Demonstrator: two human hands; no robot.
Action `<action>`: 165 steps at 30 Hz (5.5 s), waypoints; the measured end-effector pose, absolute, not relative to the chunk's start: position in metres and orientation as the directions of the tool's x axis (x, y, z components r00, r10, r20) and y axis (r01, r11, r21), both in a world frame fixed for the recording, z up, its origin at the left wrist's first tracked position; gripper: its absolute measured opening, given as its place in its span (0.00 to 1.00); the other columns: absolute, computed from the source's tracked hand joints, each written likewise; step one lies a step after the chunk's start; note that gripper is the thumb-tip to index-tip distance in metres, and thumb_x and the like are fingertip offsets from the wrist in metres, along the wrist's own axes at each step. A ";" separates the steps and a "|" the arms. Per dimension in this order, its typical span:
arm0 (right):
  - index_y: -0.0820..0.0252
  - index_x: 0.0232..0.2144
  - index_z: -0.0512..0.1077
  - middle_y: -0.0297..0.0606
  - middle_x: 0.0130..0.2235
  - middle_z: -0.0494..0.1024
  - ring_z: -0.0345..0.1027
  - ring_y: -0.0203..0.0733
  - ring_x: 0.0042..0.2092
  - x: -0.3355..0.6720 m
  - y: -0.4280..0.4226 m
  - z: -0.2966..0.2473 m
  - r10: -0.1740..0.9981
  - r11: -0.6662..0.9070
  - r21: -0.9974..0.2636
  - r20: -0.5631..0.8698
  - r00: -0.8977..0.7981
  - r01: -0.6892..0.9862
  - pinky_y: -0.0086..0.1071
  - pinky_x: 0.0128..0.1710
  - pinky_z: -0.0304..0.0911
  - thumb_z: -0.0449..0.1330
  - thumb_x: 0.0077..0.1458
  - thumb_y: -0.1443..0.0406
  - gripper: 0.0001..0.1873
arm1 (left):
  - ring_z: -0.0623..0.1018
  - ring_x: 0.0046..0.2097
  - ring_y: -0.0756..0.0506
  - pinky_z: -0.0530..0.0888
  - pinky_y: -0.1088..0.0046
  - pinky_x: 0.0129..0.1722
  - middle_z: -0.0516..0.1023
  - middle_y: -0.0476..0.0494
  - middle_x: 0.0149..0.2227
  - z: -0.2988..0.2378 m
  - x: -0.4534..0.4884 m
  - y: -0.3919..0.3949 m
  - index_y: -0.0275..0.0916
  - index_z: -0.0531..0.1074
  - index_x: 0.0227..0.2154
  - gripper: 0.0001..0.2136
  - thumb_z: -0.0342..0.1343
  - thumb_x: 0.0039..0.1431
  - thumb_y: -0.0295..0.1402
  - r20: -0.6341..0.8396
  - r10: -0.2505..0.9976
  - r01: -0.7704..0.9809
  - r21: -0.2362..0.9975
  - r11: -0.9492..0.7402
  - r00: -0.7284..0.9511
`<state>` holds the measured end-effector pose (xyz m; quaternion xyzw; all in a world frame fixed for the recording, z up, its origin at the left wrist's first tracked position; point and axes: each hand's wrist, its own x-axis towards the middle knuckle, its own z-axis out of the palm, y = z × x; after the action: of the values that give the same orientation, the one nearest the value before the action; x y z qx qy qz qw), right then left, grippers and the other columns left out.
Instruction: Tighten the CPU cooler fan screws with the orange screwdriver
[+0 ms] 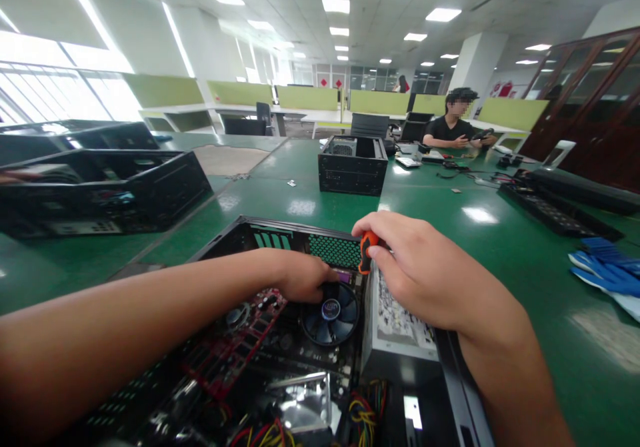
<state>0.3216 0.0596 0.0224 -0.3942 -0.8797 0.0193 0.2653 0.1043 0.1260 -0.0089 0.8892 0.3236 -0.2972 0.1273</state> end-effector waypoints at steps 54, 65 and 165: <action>0.53 0.49 0.76 0.32 0.48 0.83 0.76 0.39 0.48 0.308 0.040 0.035 0.633 0.749 -0.458 0.278 -0.723 0.479 0.32 0.49 0.66 0.60 0.67 0.67 0.10 | 0.82 0.46 0.38 0.77 0.65 0.45 0.84 0.37 0.51 -0.023 0.100 0.130 0.40 0.76 0.58 0.20 0.56 0.64 0.32 -0.539 0.498 0.612 0.043 -0.789 0.680; 0.51 0.55 0.76 0.30 0.54 0.83 0.75 0.36 0.54 0.313 0.038 0.037 0.563 0.772 -0.497 0.246 -0.789 0.395 0.29 0.56 0.66 0.58 0.70 0.68 0.14 | 0.82 0.47 0.38 0.77 0.66 0.46 0.84 0.37 0.51 -0.023 0.102 0.134 0.39 0.78 0.53 0.16 0.55 0.64 0.32 -0.574 0.479 0.618 0.061 -0.784 0.664; 0.54 0.54 0.74 0.31 0.52 0.82 0.74 0.35 0.53 0.310 0.041 0.036 0.590 0.758 -0.497 0.246 -0.769 0.423 0.27 0.54 0.62 0.56 0.71 0.67 0.13 | 0.82 0.48 0.39 0.77 0.67 0.47 0.83 0.38 0.54 -0.016 0.105 0.130 0.39 0.77 0.55 0.16 0.53 0.68 0.32 -0.593 0.481 0.615 0.030 -0.788 0.646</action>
<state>0.3100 0.0413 0.0357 -0.2763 -0.9164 0.2115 0.1978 0.1048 0.1298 -0.0158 0.8997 0.3044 -0.2908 0.1150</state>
